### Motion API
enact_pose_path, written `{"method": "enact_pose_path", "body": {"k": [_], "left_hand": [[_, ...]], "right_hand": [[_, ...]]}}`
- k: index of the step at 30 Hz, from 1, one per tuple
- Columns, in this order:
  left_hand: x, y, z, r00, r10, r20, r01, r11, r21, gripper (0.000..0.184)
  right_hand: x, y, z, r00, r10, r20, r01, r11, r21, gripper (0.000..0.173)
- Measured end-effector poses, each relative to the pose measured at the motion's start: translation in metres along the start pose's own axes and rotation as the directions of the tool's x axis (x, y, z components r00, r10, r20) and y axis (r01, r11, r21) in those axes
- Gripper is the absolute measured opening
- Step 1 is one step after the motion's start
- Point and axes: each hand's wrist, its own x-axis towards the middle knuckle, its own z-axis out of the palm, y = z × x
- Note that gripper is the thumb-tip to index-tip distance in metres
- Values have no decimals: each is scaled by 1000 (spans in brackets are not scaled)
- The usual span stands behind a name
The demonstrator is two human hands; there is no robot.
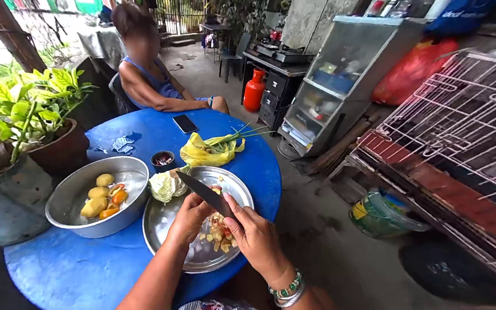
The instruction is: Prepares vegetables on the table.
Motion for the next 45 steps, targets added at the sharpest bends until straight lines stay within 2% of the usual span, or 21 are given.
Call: {"method": "enact_pose_path", "body": {"k": [3, 15, 20, 24, 32, 39, 45], "left_hand": [[-3, 0, 6, 999, 15, -49, -18, 999, -51, 25], [-7, -1, 15, 990, 61, -130, -74, 992, -101, 27], [-6, 0, 15, 992, 80, -98, -94, 985, -147, 34], [-4, -2, 14, 990, 116, -85, -130, 977, -172, 32], [-5, -4, 13, 989, 139, -57, -146, 979, -140, 27], [-7, -5, 13, 992, 128, 22, -124, 984, -129, 29], [-6, -9, 10, 982, 172, 75, -167, 983, -72, 28]], "right_hand": [[-2, 2, 3, 1000, 2, -10, -3, 998, -59, 51], [-7, 2, 1, 1000, 14, -1, -14, 994, -104, 49], [-7, 3, 0, 1000, 26, -8, -27, 993, -114, 50], [-5, 4, -3, 999, 31, -24, -34, 992, -122, 50], [-3, 4, -4, 999, 34, -39, -39, 990, -136, 48], [-2, 6, -5, 998, 44, -43, -47, 996, -81, 49], [-1, 5, -7, 998, 46, -39, -48, 997, -60, 50]]}}
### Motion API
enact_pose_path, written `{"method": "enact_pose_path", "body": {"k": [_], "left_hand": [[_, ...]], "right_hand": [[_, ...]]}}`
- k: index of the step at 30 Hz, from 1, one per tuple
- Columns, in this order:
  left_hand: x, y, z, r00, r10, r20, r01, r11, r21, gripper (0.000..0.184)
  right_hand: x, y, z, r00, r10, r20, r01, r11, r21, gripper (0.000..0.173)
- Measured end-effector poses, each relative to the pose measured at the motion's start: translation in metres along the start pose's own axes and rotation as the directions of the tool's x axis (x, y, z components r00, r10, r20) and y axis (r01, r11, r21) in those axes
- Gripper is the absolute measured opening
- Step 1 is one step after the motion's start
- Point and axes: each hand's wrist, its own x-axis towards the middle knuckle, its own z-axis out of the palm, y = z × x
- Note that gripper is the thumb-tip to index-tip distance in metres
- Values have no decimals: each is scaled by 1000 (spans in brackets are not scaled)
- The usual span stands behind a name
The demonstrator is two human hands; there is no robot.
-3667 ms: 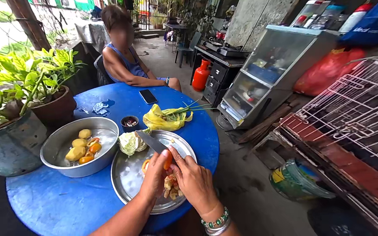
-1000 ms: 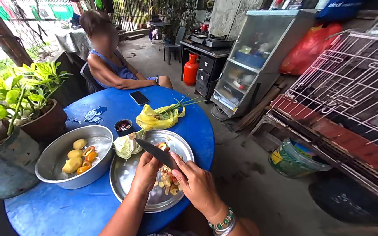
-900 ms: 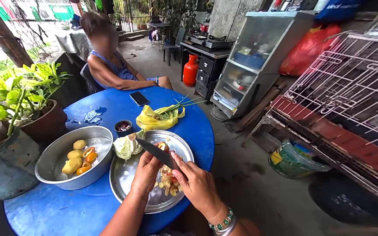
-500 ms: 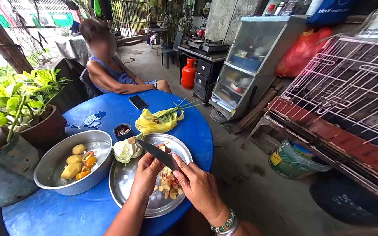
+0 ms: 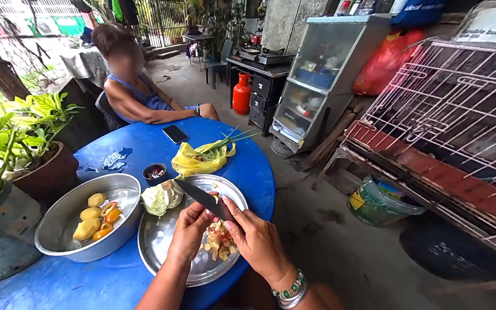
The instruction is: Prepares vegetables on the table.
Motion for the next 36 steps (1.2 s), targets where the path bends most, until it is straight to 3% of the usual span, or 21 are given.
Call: {"method": "enact_pose_path", "body": {"k": [4, 8, 10, 12, 16, 21, 31, 36], "left_hand": [[-1, -2, 1, 1000, -14, 12, 13, 999, 51, 24], [-9, -9, 7, 988, -45, 147, 3, 961, 276, 17], [-10, -9, 13, 986, -58, 154, 16, 964, 264, 24], [-7, -3, 11, 996, -51, 69, 32, 970, 242, 30], [3, 9, -1, 992, -84, -97, 94, 990, 107, 36], [5, 12, 0, 972, -181, -152, 175, 983, -49, 38], [6, 7, -3, 962, -242, -124, 237, 970, -55, 46], [4, 0, -2, 975, -204, -92, 213, 971, 112, 43]], "right_hand": [[1, -1, -1, 1000, -3, -13, 3, 1000, -16, 50], [8, 0, -1, 998, 3, -68, -2, 1000, 10, 49], [14, 4, -6, 997, 22, -79, -19, 999, 41, 50], [15, 9, -12, 997, 47, -54, -41, 994, 104, 51], [11, 17, -17, 997, 35, 70, -55, 949, 311, 49], [5, 19, -14, 975, 68, 211, -171, 838, 518, 44], [8, 20, -19, 882, 156, 445, -416, 702, 577, 47], [16, 17, -14, 907, 172, 384, -390, 687, 613, 51]]}}
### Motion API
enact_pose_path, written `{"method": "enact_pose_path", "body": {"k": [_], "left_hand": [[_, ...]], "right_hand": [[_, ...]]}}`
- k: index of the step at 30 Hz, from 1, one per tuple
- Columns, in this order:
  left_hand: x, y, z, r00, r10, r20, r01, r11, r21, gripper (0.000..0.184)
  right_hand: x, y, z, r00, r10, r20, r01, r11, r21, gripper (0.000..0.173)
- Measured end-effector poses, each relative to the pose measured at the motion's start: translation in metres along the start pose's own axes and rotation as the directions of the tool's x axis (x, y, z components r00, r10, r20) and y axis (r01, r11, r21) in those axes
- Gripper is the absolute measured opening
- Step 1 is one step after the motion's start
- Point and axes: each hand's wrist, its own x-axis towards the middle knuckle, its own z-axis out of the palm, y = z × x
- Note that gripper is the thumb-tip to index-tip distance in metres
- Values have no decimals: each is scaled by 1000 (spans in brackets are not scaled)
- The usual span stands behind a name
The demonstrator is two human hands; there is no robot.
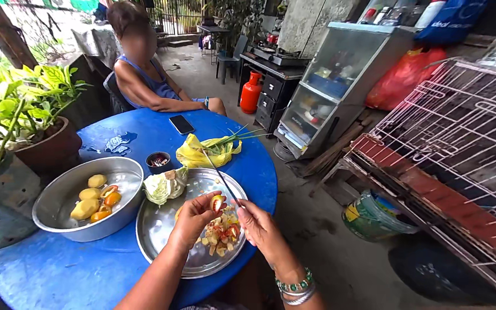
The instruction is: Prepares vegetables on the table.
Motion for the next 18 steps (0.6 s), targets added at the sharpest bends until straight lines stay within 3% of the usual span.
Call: {"method": "enact_pose_path", "body": {"k": [2, 5, 8, 18], "left_hand": [[-1, -3, 1, 998, 32, 46, -38, 989, 141, 42], [-4, -4, 4, 994, 73, 75, -93, 945, 314, 40], [-4, -5, 5, 990, 121, 76, -141, 918, 371, 35], [-1, -8, -3, 961, 271, 47, -256, 821, 511, 26]], "right_hand": [[8, 1, 4, 995, -64, -76, 59, 995, -75, 55], [22, 4, 10, 985, -117, -128, 92, 977, -191, 34], [27, 5, 12, 989, -98, -110, 72, 974, -217, 22], [23, 2, 18, 992, -71, -107, 31, 942, -335, 25]]}}
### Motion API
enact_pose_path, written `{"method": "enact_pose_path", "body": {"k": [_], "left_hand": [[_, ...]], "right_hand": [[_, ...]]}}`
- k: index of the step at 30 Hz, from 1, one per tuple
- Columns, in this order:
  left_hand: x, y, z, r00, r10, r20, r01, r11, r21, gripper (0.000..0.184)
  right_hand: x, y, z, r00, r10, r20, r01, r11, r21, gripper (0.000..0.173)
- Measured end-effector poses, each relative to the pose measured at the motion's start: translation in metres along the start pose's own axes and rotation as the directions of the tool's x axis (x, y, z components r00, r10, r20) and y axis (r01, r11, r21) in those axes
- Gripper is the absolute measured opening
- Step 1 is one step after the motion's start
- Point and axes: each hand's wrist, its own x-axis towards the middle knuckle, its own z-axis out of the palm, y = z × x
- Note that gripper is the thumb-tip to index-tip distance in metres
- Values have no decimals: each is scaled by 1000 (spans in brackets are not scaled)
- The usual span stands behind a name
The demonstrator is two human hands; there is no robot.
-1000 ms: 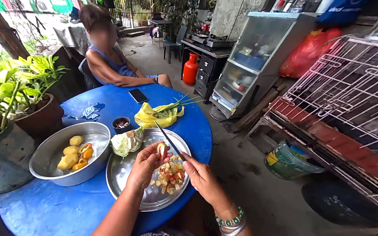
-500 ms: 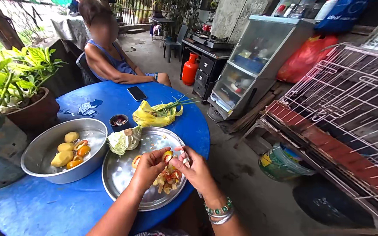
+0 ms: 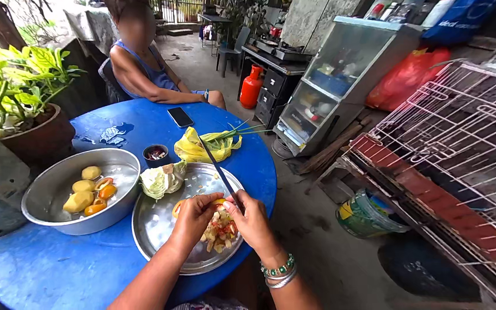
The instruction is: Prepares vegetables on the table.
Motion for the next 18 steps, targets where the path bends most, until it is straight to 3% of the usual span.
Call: {"method": "enact_pose_path", "body": {"k": [11, 18], "left_hand": [[2, -5, -1, 996, -33, -81, 32, 999, -18, 16], [1, -6, 3, 998, -7, -61, -1, 991, -137, 13]], "right_hand": [[-5, -1, 6, 1000, -29, 6, 30, 998, -56, 21], [-7, 3, 0, 997, 33, 76, -45, 987, 154, 20]]}}
